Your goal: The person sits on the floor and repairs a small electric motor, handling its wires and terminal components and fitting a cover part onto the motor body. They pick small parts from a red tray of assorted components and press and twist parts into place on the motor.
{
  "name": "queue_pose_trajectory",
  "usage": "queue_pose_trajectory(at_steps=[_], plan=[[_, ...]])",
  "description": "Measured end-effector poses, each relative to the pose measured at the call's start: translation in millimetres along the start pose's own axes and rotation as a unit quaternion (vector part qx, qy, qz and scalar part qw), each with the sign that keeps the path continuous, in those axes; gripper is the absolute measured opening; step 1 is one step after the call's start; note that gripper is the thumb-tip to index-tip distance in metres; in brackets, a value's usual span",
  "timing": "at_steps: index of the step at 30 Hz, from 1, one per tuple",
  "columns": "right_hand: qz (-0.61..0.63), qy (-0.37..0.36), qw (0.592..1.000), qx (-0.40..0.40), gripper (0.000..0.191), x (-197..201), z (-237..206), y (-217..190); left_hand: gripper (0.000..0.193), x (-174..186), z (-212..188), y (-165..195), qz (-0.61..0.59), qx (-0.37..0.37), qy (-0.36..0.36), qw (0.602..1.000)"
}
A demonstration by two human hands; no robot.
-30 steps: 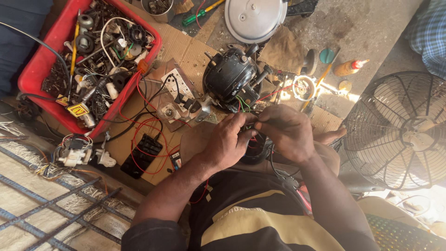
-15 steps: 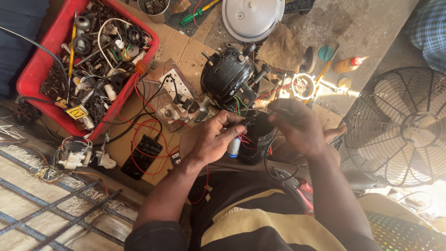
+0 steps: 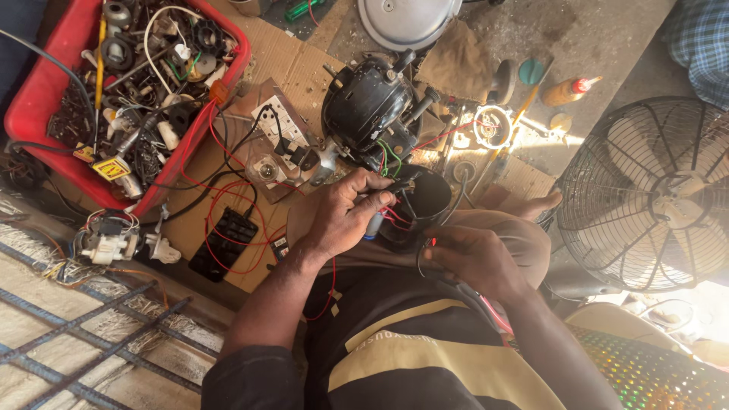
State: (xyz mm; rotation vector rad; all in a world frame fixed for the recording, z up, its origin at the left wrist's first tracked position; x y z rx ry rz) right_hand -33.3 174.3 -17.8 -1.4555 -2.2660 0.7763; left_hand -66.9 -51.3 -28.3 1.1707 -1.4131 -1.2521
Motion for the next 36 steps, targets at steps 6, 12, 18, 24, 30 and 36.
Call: queue_pose_trajectory(at_steps=[6, 12, 18, 24, 30, 36], plan=[[-0.01, -0.017, 0.999, -0.04, 0.042, -1.7, -5.3, -4.8, 0.011, 1.0, -2.8, -13.4, 0.027, 0.149, -0.008, 0.988], [0.058, -0.089, 0.994, -0.027, 0.047, 4.2, -8.5, -26.6, 0.01, 3.2, 1.6, 12.5, 0.073, 0.025, 0.001, 0.997], [-0.259, 0.044, 0.965, -0.018, 0.043, 26.4, -8.1, -43.3, 0.01, -4.8, 4.7, 25.4, 0.13, -0.009, -0.028, 0.991], [-0.451, 0.035, 0.749, 0.485, 0.023, -1.7, -19.1, -41.7, 0.014, -7.5, 8.3, 41.1, 0.217, -0.089, -0.005, 0.972], [-0.336, 0.005, 0.926, 0.171, 0.061, 24.4, 7.8, 8.3, 0.013, -6.0, 12.1, 44.7, 0.256, -0.119, -0.012, 0.959], [-0.42, -0.131, 0.897, 0.031, 0.073, 16.9, 6.2, 2.4, 0.012, -5.4, 17.5, 37.1, 0.249, -0.106, -0.022, 0.962]])
Point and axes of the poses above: each hand's wrist, its own z-axis towards the middle knuckle, its own x-axis out of the back of the hand, y = z × x, the point moved 7 cm from there along z, towards the middle knuckle, and after that the axes turned 11 degrees about z, right-handed, at the moved point
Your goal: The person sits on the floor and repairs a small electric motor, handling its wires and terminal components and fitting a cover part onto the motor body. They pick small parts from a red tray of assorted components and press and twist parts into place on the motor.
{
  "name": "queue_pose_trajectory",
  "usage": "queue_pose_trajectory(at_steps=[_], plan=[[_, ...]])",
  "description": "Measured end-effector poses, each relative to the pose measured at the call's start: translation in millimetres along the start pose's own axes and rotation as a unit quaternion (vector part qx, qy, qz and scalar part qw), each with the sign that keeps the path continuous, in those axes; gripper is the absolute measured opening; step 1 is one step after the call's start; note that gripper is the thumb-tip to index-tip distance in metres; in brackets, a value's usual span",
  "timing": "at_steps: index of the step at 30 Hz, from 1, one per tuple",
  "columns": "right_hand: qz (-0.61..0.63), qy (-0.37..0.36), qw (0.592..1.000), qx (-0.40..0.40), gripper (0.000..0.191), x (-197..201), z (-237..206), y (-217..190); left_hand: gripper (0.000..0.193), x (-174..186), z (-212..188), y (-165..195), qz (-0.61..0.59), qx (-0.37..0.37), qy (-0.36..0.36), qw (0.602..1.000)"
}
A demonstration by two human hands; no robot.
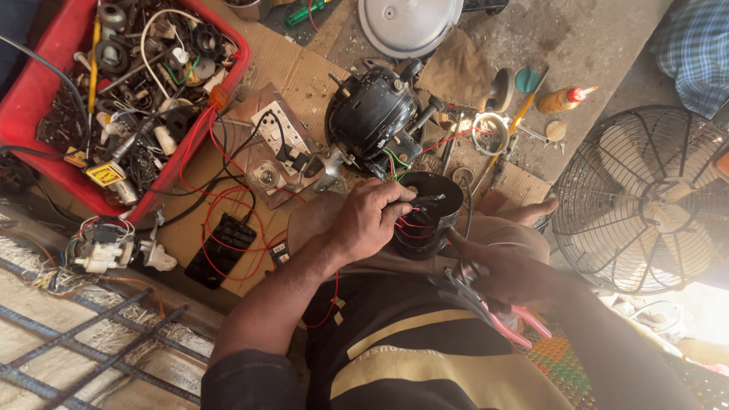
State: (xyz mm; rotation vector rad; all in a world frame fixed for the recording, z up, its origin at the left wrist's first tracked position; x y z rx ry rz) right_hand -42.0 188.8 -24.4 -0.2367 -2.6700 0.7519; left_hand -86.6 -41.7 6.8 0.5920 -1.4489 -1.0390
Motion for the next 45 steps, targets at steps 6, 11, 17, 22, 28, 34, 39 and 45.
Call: queue_pose_trajectory(at_steps=[6, 11, 17, 22, 28, 34, 39, 45], plan=[[0.097, -0.107, 0.99, -0.006, 0.066, -10.9, -12.3, -2.9, 0.011, -4.1, -2.2, -12.0, -0.025, 0.051, 0.023, 0.998], [0.122, -0.078, 0.989, -0.005, 0.06, -3.5, -9.0, -0.4, 0.015, -10.8, -2.0, -25.6, -0.089, 0.097, 0.034, 0.991], [0.046, 0.096, 0.994, -0.001, 0.053, 40.7, -20.2, -16.3, 0.017, -21.2, -0.2, -38.2, -0.119, 0.12, -0.009, 0.986], [0.124, 0.322, 0.914, 0.213, 0.048, 75.8, -7.0, -70.9, 0.015, -28.9, -1.0, -45.2, -0.168, 0.166, -0.041, 0.971], [0.356, 0.207, 0.882, 0.23, 0.037, 62.2, 29.9, -70.0, 0.017, -28.6, 1.4, -46.0, -0.136, 0.188, -0.043, 0.972], [0.205, 0.29, 0.899, 0.256, 0.042, 60.0, 26.1, -75.9, 0.018, -27.0, 4.1, -41.2, -0.095, 0.18, -0.044, 0.978], [0.298, 0.287, 0.89, 0.189, 0.037, 53.5, 33.7, -68.0, 0.014, -23.7, 8.6, -31.2, -0.056, 0.143, -0.064, 0.986], [0.515, 0.221, 0.82, 0.121, 0.026, 44.0, 58.3, -43.8, 0.034, -10.5, 6.1, -2.5, 0.013, 0.017, 0.008, 1.0]])
Point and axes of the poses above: each hand's wrist, its own z-axis towards the middle knuckle, its own x-axis out of the back of the hand, y = z × x, the point moved 7 cm from there along z, towards the middle knuckle, and after that the axes turned 11 degrees about z, right-handed, at the moved point
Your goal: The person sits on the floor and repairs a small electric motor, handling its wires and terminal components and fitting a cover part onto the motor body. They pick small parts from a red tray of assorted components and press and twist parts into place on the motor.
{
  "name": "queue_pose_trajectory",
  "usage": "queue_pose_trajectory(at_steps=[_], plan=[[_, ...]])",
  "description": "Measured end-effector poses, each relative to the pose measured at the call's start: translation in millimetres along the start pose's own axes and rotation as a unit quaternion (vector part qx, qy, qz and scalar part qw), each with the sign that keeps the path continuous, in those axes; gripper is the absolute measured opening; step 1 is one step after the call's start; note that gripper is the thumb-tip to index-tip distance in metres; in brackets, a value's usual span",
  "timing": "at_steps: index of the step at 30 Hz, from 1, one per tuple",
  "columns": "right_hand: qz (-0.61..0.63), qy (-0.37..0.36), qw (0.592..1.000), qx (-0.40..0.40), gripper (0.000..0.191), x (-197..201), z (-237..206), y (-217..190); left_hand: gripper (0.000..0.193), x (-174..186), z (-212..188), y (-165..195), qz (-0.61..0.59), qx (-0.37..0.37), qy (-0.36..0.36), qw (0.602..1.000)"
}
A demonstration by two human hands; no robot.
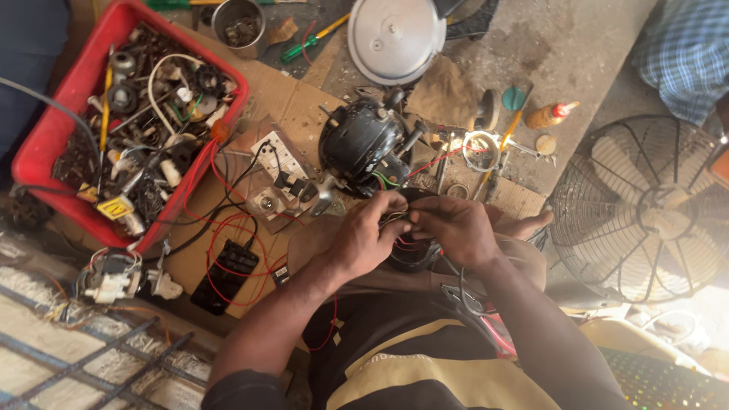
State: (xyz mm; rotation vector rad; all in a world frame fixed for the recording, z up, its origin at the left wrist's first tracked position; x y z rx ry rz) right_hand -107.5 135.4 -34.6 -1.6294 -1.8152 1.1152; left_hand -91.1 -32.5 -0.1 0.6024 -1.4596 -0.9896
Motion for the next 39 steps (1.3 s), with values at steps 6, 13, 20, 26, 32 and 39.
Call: queue_pose_trajectory(at_steps=[6, 13, 20, 26, 32, 39], plan=[[0.038, 0.017, 0.999, -0.017, 0.026, 7.3, 6.5, 7.7, 0.031, -2.7, 4.3, 8.1, 0.172, -0.062, -0.014, 0.983], [0.085, 0.04, 0.994, -0.063, 0.025, 9.5, 7.5, 10.6, 0.021, -3.9, 6.7, 18.4, 0.201, -0.073, 0.036, 0.976], [0.155, -0.001, 0.983, -0.101, 0.027, 37.2, 24.6, 5.6, 0.014, -0.4, 13.1, 15.7, 0.126, -0.041, 0.036, 0.99], [-0.454, 0.122, 0.883, 0.003, 0.017, 113.1, 78.7, -3.0, 0.019, 1.7, 11.6, 3.6, 0.088, 0.011, 0.013, 0.996], [-0.476, 0.124, 0.864, -0.103, 0.018, 102.7, 101.9, 26.9, 0.02, 1.9, 11.7, -5.9, 0.003, 0.019, 0.012, 1.0], [-0.505, 0.115, 0.851, -0.085, 0.028, 105.7, 105.1, 13.6, 0.018, -2.5, 15.7, -13.8, -0.03, 0.063, 0.024, 0.997]])
Point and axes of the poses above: each hand's wrist, its own z-axis towards the middle knuckle, its own x-axis out of the back of the hand, y = z × x, the point moved 7 cm from there along z, towards the middle knuckle, and after that the axes turned 11 degrees about z, right-handed, at the moved point
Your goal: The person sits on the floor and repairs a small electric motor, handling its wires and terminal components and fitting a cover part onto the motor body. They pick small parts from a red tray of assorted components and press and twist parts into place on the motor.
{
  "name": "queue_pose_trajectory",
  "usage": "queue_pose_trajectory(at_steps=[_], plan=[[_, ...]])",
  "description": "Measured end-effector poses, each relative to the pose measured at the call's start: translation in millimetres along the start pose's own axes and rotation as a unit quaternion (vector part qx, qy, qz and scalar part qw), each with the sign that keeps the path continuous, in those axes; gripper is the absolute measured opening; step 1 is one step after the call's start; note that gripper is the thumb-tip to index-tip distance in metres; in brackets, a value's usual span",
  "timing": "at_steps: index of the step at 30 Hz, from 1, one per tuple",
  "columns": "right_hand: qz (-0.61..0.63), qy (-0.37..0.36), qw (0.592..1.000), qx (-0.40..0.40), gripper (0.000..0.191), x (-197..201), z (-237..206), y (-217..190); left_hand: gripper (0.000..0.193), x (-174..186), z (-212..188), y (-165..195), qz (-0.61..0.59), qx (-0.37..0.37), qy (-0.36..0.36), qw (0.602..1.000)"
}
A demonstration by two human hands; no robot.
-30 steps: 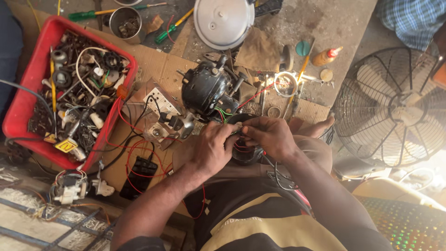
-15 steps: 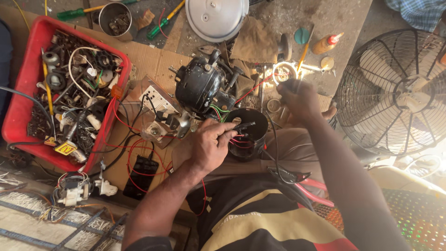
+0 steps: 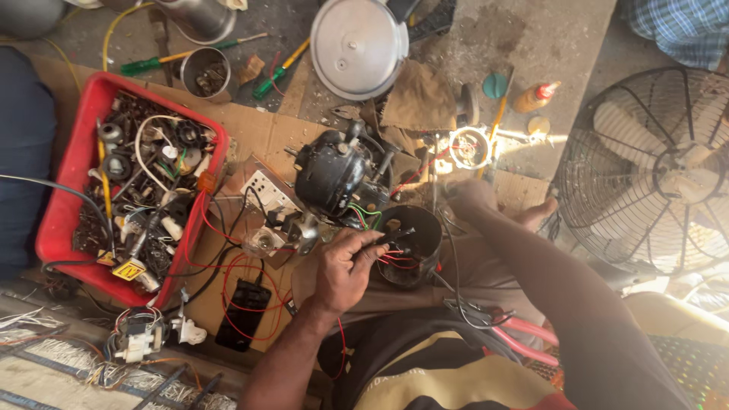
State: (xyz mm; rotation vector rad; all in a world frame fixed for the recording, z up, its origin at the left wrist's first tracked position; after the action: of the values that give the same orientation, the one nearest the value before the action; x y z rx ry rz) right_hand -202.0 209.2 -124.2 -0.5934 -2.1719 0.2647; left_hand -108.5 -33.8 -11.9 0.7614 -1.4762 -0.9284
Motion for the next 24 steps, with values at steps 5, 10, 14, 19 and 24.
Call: queue_pose_trajectory(at_steps=[5, 10, 14, 19, 24], plan=[[0.378, 0.004, 0.917, 0.129, 0.031, 25.7, -40.8, 17.9, 0.027, -6.4, -5.7, -25.5, -0.097, 0.069, 0.008, 0.993], [0.532, -0.059, 0.842, 0.058, 0.031, 6.4, -81.5, 38.2, 0.021, -10.4, -10.0, -20.6, -0.074, -0.028, -0.021, 0.997], [0.541, -0.114, 0.81, 0.195, 0.029, 2.7, -108.2, 18.3, 0.027, -8.4, -13.5, -7.0, 0.046, -0.038, -0.023, 0.998], [0.534, -0.143, 0.789, 0.269, 0.03, 5.7, -131.9, 6.0, 0.036, -7.3, -13.2, 9.4, 0.072, -0.033, -0.014, 0.997], [0.54, -0.11, 0.796, 0.251, 0.027, 12.9, -139.0, -5.7, 0.034, -8.0, -10.7, 18.6, 0.104, -0.016, -0.035, 0.994]])
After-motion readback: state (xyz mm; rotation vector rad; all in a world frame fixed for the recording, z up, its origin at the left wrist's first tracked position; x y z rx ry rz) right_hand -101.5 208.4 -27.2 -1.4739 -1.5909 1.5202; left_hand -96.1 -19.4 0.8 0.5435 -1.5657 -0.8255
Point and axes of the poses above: each hand's wrist, its own z-axis towards the middle knuckle, its own x-axis out of the back of the hand, y = z × x, the point moved 7 cm from there along z, towards the middle knuckle, and after that the axes turned 11 degrees about z, right-handed, at the moved point
